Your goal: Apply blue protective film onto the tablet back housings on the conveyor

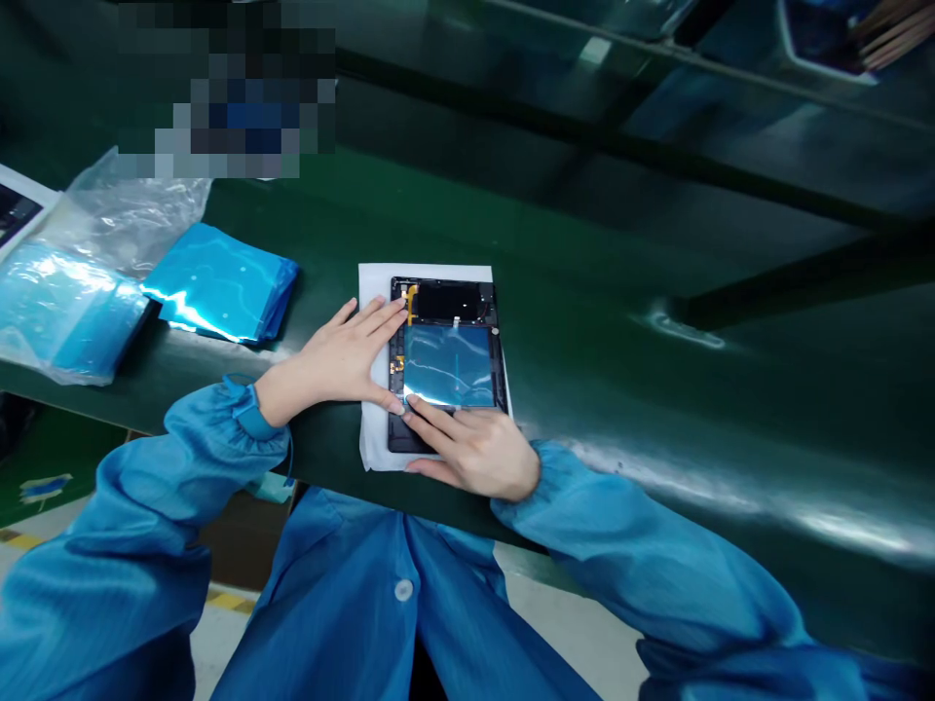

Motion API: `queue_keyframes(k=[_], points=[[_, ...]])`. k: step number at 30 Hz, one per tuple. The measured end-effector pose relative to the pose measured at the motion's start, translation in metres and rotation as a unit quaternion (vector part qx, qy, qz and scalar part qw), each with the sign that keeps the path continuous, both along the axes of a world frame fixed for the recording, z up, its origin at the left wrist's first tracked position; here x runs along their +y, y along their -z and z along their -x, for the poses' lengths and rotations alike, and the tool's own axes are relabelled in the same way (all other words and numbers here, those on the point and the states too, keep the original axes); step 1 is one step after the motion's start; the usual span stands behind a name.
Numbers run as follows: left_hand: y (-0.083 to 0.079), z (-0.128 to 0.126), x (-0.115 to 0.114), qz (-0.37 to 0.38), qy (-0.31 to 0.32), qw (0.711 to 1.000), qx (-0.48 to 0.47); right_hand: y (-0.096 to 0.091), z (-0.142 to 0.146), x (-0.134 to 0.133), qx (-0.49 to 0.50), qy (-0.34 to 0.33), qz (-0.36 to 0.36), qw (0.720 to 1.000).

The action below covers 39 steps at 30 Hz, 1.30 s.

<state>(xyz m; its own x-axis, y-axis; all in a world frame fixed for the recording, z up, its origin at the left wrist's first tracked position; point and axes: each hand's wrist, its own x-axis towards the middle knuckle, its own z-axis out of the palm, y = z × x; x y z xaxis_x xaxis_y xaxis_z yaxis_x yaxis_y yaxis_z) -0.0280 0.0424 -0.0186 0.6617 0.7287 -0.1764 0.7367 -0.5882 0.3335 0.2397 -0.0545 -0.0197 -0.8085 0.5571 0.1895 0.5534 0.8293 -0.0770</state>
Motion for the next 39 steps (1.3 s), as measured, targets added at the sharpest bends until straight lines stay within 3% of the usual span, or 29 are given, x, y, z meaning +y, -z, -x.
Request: queue_keyframes(k=[5, 10, 14, 17, 22, 28, 30, 35, 37, 39], points=[[0.005, 0.002, 0.002, -0.008, 0.004, 1.0, -0.019, -0.005, -0.045, 0.02, 0.043, 0.067, -0.026, 0.996], [0.006, 0.003, 0.001, -0.007, 0.005, 1.0, -0.015, 0.004, -0.081, 0.065, 0.005, 0.0, 0.022, 1.0], [0.007, 0.003, 0.0, -0.017, -0.004, 1.0, -0.016, 0.01, -0.083, 0.098, 0.004, 0.019, 0.075, 0.997], [0.008, 0.003, -0.001, -0.021, -0.012, 0.999, -0.021, 0.013, -0.084, 0.091, 0.031, 0.021, 0.084, 0.996], [0.007, 0.006, -0.001, -0.014, 0.0, 1.0, -0.015, 0.017, -0.093, 0.066, 0.035, -0.061, 0.048, 0.996], [0.0, 0.005, 0.0, -0.008, 0.002, 1.0, 0.019, 0.022, -0.085, 0.101, 0.06, 0.037, 0.051, 0.996], [-0.001, 0.005, 0.001, -0.006, 0.003, 1.0, 0.024, 0.022, -0.086, 0.094, 0.057, 0.042, 0.049, 0.996], [0.0, 0.006, 0.002, -0.005, 0.002, 1.0, 0.024, 0.021, -0.099, 0.044, 0.043, -0.023, 0.049, 0.998], [-0.001, 0.006, 0.004, 0.001, 0.003, 1.0, 0.031, 0.021, -0.1, 0.042, 0.043, -0.032, 0.046, 0.998], [-0.003, 0.006, 0.005, 0.01, 0.005, 0.999, 0.039, 0.021, -0.093, 0.056, 0.048, -0.013, 0.05, 0.998]])
